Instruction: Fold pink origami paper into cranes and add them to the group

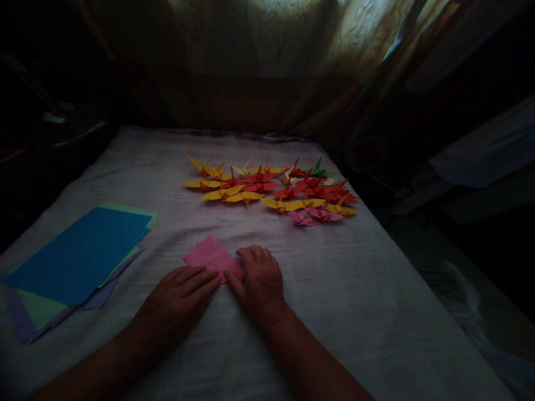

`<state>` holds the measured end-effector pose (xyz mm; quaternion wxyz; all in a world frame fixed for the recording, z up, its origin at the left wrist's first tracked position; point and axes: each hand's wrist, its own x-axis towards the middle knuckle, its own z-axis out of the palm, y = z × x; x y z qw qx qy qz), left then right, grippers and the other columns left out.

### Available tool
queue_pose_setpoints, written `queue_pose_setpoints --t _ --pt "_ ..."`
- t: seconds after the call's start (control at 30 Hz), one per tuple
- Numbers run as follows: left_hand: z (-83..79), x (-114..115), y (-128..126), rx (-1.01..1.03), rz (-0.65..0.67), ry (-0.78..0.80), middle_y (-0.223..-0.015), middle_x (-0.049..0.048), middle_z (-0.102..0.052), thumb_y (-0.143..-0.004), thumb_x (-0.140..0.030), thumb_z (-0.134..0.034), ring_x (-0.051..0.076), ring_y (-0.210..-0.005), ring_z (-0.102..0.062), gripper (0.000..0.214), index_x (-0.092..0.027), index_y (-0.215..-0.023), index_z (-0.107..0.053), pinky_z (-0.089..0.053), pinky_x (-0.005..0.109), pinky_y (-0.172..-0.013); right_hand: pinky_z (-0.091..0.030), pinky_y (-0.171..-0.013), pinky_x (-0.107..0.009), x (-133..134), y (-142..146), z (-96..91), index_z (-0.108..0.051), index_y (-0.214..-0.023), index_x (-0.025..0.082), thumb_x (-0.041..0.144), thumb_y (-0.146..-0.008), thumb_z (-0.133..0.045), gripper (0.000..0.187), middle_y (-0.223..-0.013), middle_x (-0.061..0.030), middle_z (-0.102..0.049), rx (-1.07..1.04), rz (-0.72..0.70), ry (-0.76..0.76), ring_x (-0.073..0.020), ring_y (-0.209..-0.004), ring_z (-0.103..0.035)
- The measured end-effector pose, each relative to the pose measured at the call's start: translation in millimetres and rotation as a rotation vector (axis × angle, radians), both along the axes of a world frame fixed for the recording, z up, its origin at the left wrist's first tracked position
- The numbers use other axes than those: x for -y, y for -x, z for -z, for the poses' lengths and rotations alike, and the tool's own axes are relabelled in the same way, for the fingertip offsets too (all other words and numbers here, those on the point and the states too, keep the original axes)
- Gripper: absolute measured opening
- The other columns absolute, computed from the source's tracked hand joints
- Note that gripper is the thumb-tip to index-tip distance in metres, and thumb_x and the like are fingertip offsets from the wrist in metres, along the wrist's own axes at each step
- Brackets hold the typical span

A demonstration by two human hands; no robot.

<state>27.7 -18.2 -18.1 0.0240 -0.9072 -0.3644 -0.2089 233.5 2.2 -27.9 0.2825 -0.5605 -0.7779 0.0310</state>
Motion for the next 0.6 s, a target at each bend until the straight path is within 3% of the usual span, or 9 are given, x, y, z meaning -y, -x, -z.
queue_pose_setpoints --t 0.17,0.6 --pt "-1.1 0.6 -0.2 -0.031 0.009 0.008 -0.117 0.0083 -0.071 -0.096 -0.014 -0.040 0.027 -0.103 -0.064 0.034 -0.017 -0.119 -0.065 -0.051 0.046 -0.088 -0.043 -0.091 -0.043 1.8 -2.6 0.5 -0.058 -0.114 0.019 0.042 -0.081 -0.067 0.041 -0.119 -0.0142 -0.061 0.008 0.010 0.034 -0.0299 -0.110 -0.055" --pt "1.7 -1.7 3.4 -0.067 0.014 -0.031 -0.119 0.0037 -0.071 -0.097 -0.019 -0.038 0.024 -0.104 -0.066 0.035 -0.022 -0.119 -0.065 -0.048 0.042 -0.090 -0.043 -0.095 -0.047 16.6 -46.0 2.7 -0.059 -0.112 0.022 0.032 -0.081 -0.069 0.034 -0.126 -0.0120 -0.059 0.031 0.101 0.080 -0.0292 -0.117 -0.055"
